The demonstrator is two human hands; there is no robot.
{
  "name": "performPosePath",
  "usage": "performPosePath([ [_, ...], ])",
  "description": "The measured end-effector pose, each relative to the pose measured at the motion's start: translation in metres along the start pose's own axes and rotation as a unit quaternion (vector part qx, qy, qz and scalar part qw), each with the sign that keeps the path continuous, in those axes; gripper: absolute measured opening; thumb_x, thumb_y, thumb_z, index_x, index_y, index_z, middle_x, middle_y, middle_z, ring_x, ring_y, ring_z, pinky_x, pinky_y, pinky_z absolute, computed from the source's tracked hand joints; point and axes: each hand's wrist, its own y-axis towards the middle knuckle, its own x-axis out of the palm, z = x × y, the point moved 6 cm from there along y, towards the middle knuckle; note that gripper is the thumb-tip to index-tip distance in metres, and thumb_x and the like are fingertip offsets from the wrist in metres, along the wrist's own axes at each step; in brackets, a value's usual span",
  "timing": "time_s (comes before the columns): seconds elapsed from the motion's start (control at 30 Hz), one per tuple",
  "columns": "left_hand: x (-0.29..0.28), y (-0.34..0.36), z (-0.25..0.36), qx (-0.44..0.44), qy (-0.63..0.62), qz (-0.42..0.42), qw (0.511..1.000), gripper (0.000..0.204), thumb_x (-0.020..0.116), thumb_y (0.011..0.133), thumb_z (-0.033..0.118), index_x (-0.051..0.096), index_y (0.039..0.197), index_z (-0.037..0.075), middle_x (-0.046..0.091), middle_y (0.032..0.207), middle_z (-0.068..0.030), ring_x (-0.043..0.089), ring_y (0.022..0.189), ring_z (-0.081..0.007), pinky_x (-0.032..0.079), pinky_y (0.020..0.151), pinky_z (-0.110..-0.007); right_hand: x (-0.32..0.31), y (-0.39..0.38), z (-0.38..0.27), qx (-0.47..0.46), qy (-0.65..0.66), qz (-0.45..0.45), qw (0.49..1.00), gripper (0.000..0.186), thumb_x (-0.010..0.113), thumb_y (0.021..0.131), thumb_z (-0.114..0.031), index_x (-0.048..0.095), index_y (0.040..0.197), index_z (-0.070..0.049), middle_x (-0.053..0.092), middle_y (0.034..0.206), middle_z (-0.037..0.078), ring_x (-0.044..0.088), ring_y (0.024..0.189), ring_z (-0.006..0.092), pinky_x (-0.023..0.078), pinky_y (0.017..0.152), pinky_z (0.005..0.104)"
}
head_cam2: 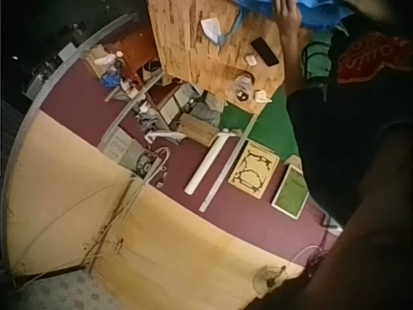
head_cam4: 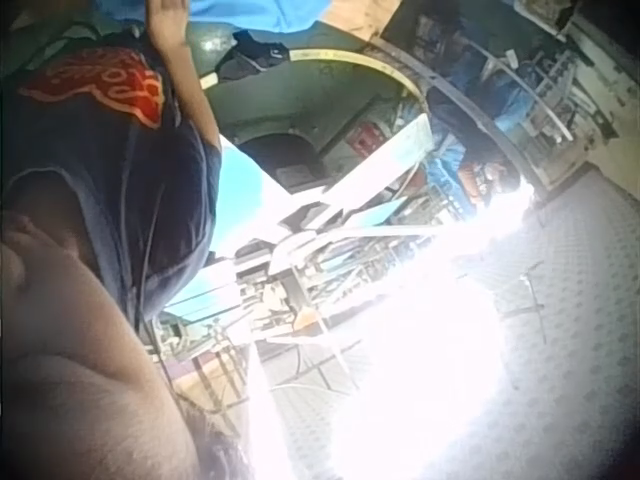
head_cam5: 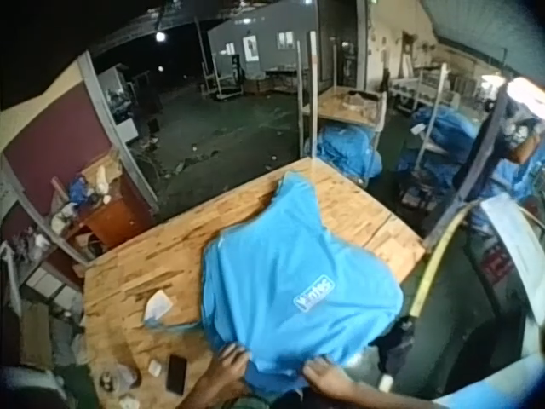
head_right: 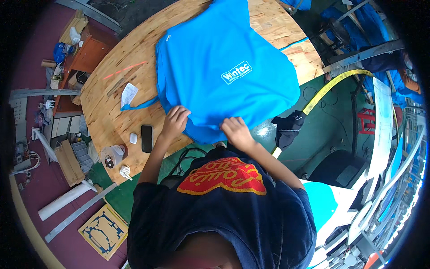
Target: Operating a manual or automatic screen printing machine to apply graphics to blue shirts.
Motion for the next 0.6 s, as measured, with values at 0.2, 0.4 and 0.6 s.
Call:
performPosePath([
  [0.2, 0.003, -0.039, -0.005, -0.031, -0.001, -0.080, 0.996, 0.013, 0.062, 0.078, 0.009, 0.062, 0.091, 0.008, 0.064, 0.086, -0.0077, 0.062, 0.080, -0.0259, 0.049, 0.069, -0.039, 0.051, -0.007, -0.010, -0.048, 0.051, -0.116, 0.991, 0.018, 0.062, 0.082, -0.019, 0.054, 0.094, -0.009, 0.058, 0.093, 0.006, 0.060, 0.091, 0.0256, 0.050, 0.078, 0.0376],
  [0.4, -0.006, -0.025, -0.066, -0.268, -0.038, 0.102, 0.957, 0.005, 0.058, 0.089, 0.010, 0.063, 0.089, 0.008, 0.066, 0.081, -0.0083, 0.063, 0.072, -0.0262, 0.049, 0.064, -0.037, 0.057, -0.001, 0.000, -0.040, 0.118, -0.111, 0.986, 0.011, 0.060, 0.088, -0.021, 0.057, 0.092, -0.010, 0.059, 0.086, 0.006, 0.062, 0.082, 0.0248, 0.050, 0.073, 0.0372],
  [0.6, 0.013, 0.023, -0.221, -0.380, -0.054, 0.183, 0.905, 0.019, 0.058, 0.091, 0.020, 0.067, 0.103, 0.009, 0.067, 0.085, -0.0101, 0.063, 0.076, -0.0248, 0.050, 0.070, -0.037, 0.060, 0.019, -0.015, -0.054, 0.157, -0.104, 0.981, 0.012, 0.060, 0.088, -0.021, 0.058, 0.094, -0.011, 0.060, 0.084, 0.006, 0.063, 0.081, 0.0254, 0.052, 0.070, 0.0377],
])
